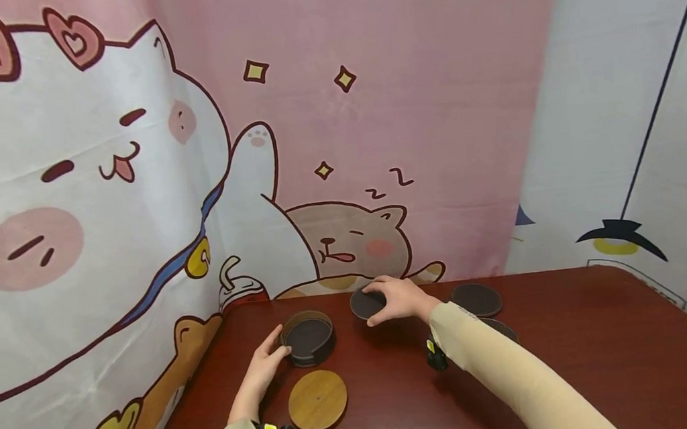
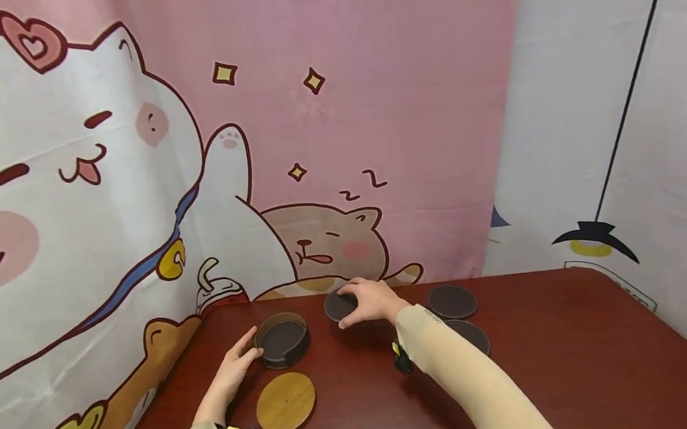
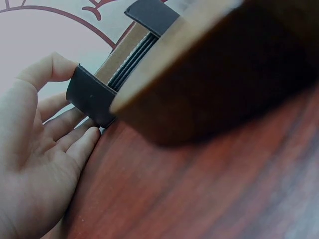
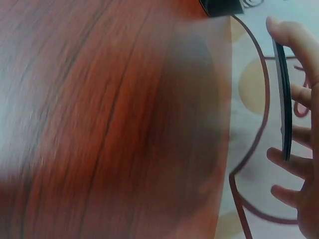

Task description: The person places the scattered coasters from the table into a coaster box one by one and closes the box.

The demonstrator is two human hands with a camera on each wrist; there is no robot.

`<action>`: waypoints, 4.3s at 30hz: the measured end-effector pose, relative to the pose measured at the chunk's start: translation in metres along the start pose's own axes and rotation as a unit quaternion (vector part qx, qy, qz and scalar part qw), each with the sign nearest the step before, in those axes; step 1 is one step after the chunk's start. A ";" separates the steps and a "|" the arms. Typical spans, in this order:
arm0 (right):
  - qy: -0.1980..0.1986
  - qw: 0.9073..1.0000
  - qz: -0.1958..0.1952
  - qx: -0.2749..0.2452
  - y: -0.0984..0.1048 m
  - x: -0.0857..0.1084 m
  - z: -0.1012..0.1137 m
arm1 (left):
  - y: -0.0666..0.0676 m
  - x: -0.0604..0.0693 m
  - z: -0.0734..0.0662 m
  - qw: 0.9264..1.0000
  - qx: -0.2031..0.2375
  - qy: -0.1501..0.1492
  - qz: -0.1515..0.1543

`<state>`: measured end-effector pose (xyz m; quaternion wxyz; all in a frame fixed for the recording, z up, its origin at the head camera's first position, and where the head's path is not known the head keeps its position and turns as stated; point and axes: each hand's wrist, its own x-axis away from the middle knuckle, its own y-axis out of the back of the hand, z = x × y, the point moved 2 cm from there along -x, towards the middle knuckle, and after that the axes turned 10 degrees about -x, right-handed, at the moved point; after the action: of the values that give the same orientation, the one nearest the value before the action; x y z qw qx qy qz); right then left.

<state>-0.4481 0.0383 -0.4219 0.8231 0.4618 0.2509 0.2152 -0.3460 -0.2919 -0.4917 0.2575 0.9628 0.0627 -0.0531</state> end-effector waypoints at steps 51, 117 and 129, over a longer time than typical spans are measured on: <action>0.078 0.994 0.077 -0.002 -0.078 -0.047 0.091 | -0.001 -0.002 -0.002 1.000 0.015 0.022 0.002; -0.052 0.985 -0.038 -0.159 0.035 0.165 -0.059 | 0.004 0.002 -0.002 0.999 -0.005 0.006 0.032; -0.077 0.988 -0.030 -0.134 0.037 0.197 -0.089 | 0.003 0.006 0.002 0.999 -0.006 0.009 0.030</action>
<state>-0.3531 0.2303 -0.4717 0.9004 0.3550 0.1698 0.1856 -0.3399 -0.2950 -0.4922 0.2641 0.9631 0.0364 -0.0358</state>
